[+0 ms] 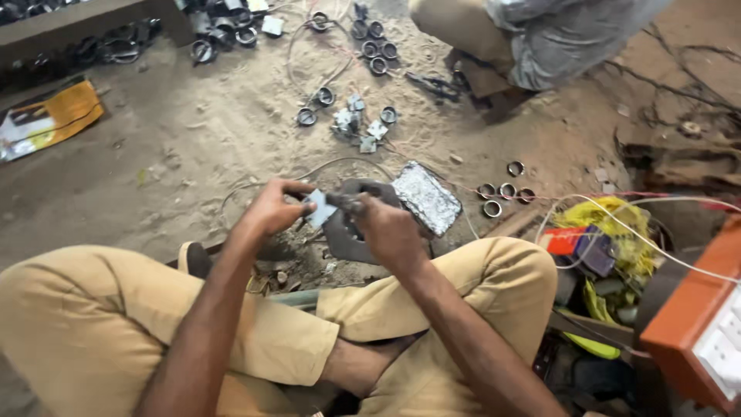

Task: The person sits on the ground and uses a hammer to strike a small metal piece held against a heavy metal block. The person repeatedly hits the metal piece to shape it, occasionally adjusting its position on the block.

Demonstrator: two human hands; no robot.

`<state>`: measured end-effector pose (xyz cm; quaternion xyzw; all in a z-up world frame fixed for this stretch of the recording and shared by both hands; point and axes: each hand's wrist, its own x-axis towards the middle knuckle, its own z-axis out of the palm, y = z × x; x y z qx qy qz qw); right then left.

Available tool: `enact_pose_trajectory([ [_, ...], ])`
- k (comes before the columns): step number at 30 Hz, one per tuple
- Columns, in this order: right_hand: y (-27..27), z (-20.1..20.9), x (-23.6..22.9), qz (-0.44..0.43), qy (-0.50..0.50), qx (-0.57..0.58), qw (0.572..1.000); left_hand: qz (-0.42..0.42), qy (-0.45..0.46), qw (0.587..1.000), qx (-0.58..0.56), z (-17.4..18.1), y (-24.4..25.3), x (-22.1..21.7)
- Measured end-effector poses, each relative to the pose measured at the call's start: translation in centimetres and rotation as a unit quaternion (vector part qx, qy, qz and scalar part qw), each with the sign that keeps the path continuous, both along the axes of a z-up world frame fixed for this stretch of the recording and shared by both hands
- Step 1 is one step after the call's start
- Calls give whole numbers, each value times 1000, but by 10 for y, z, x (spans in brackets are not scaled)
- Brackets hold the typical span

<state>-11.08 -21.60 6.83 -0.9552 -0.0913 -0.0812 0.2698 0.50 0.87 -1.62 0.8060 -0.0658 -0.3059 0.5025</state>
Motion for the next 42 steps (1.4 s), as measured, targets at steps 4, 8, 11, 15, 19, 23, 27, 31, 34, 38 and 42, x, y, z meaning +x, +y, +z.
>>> enact_pose_trajectory([
  [4,6,6,8,20,60,-55,996,16,22,1000,9,16,-4,0],
  [8,2,7,6,5,43,-30,999,-4,10,1000,7,17,-5,1],
  [11,4,2,1,-9,19,23,1000,10,32,999,0,3,-1,-1],
  [15,-2,-5,4,15,17,-69,997,-2,-1,1000,7,-17,-1,4],
  [19,-9,-14,2,-14,26,-38,999,-16,-33,999,-24,-29,-4,6],
  [23,-3,-17,3,32,8,-57,998,-15,-63,997,-48,-21,-13,5],
  [27,-2,-9,6,-14,30,-97,995,0,-35,999,-6,-2,-12,0],
  [31,1,-9,1,-21,47,-41,998,2,-27,1000,-1,9,-12,-5],
  [34,4,-7,4,3,54,-78,995,-2,-26,1000,-1,15,-13,-1],
  [38,4,-2,0,-14,3,-90,996,0,-41,999,-3,9,-13,-1],
  [42,8,0,-2,-1,38,-40,998,16,-38,999,-7,2,-13,-5],
])
